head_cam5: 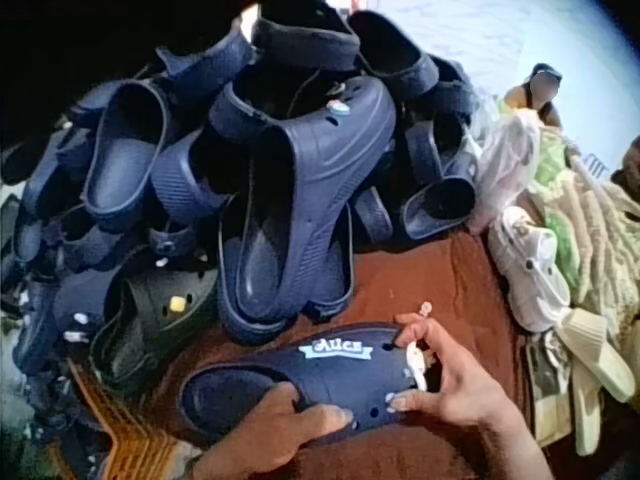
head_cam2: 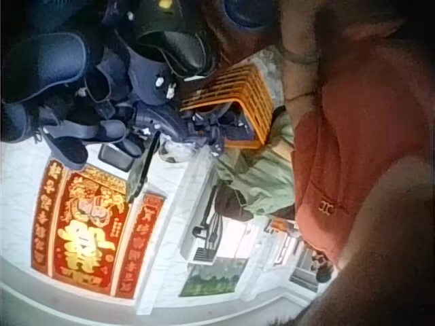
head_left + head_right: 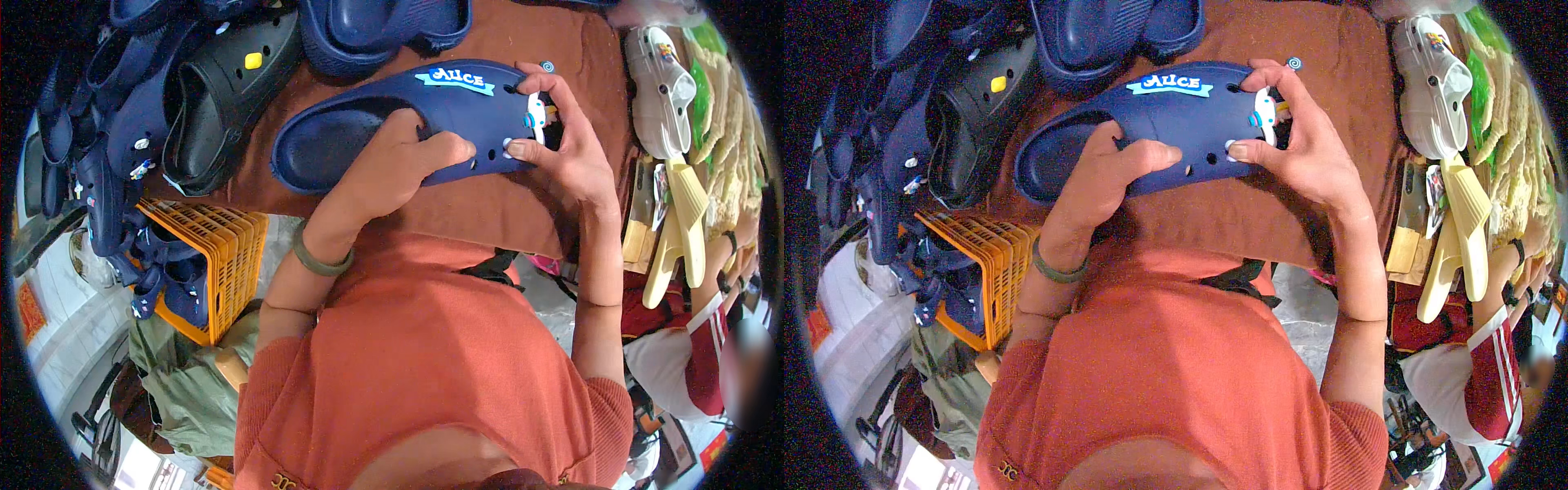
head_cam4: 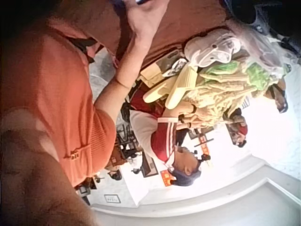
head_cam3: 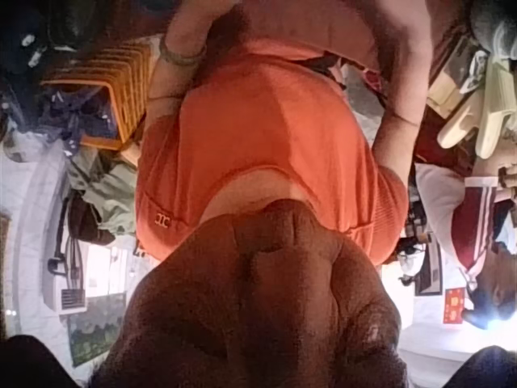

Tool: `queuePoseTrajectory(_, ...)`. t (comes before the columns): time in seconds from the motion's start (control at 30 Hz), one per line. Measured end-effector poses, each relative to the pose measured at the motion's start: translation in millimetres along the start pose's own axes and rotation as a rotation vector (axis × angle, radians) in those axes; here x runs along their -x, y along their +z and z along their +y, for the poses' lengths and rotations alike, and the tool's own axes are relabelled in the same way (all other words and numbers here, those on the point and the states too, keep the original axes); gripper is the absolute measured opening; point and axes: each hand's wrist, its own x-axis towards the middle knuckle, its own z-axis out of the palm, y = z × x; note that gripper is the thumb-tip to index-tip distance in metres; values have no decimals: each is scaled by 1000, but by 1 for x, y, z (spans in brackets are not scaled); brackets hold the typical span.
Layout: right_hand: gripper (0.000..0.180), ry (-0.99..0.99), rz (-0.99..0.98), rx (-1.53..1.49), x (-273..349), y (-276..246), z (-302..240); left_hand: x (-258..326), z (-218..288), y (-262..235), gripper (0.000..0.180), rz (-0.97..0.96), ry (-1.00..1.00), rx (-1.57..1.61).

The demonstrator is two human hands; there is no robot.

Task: Decorating blue clogs with various plastic charms and motifs.

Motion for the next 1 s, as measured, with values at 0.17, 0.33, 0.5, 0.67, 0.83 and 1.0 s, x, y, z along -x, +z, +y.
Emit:
queuePoseTrajectory(0.17, 58, 46, 32, 38, 3, 5, -4, 1, -3, 3, 32, 59, -13, -11)
queuePoseTrajectory(0.33, 52, -35, 33, 65, 2, 0, 5, -3, -6, -1, 33, 160, -64, -55)
queuePoseTrajectory(0.5, 40, 129, 131, -442, -2, -11, 10, -9, -1, -6, 26, 203, -75, -43)
queuePoseTrajectory(0.67, 18, -116, 398, -99, -5, -27, 29, -14, -16, -16, 27, 122, -5, -81)
queuePoseTrajectory(0.83, 16, 195, 631, -194, -16, -32, 58, -13, 0, -9, 28, 78, -16, 32)
queuePoseTrajectory(1.0, 24, -133, 487, 321, -28, -33, 83, -13, -3, -8, 26, 63, -38, 169)
